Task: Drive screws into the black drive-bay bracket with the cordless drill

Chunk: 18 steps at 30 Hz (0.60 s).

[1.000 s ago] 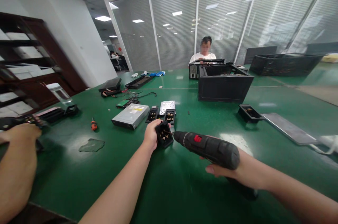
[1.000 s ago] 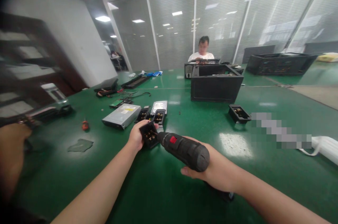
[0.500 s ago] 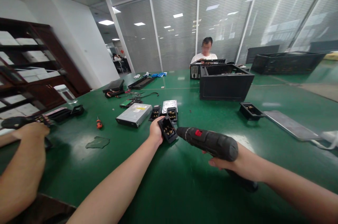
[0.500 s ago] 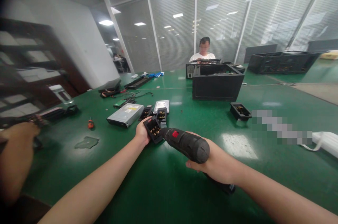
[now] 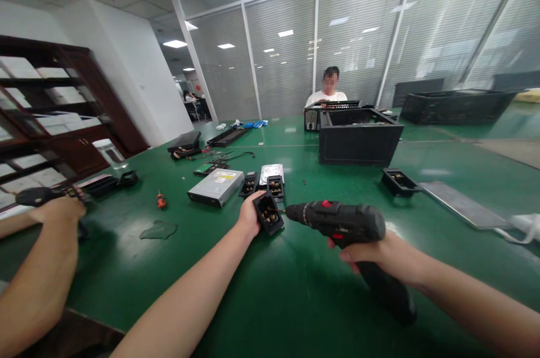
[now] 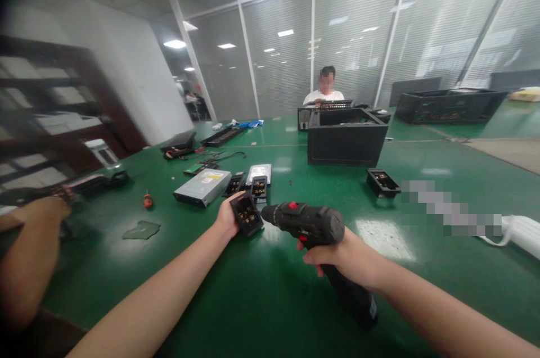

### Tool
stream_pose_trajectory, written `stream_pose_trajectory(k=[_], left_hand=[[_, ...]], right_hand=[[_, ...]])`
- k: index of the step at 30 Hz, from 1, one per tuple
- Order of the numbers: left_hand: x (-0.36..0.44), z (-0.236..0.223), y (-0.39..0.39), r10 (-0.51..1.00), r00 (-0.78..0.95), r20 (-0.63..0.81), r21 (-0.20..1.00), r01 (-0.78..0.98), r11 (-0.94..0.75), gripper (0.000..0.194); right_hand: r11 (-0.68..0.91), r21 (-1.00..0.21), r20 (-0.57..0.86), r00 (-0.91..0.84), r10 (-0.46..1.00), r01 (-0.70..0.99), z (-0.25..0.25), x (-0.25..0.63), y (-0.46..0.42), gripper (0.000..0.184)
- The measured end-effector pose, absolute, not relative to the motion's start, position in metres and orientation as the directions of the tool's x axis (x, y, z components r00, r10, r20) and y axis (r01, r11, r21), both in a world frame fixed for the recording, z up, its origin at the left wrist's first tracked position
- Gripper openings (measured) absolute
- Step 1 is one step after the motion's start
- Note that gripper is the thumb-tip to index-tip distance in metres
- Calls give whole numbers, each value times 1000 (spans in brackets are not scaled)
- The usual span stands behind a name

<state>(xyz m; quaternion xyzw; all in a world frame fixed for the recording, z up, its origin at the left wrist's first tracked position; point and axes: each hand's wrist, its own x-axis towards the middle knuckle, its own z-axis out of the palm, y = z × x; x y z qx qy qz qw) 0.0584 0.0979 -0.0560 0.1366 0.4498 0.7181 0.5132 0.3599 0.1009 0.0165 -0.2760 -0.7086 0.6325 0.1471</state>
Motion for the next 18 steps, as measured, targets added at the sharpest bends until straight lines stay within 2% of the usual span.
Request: stream_pose_trajectory(k=[5, 12, 18], left_hand=[[65, -50, 88, 830, -477, -289, 775, -625, -90, 10], [70, -43, 83, 832, -447, -329, 732, -677, -74, 9], [69, -44, 84, 825, -468, -317, 764, -642, -70, 10]], right_hand=[[38, -968, -183, -796, 577, 250, 17, 359, 92, 19], [32, -938, -257, -754, 605, 345, 20, 359, 86, 18], [9, -937, -273, -749, 603, 349, 17, 362, 89, 15]])
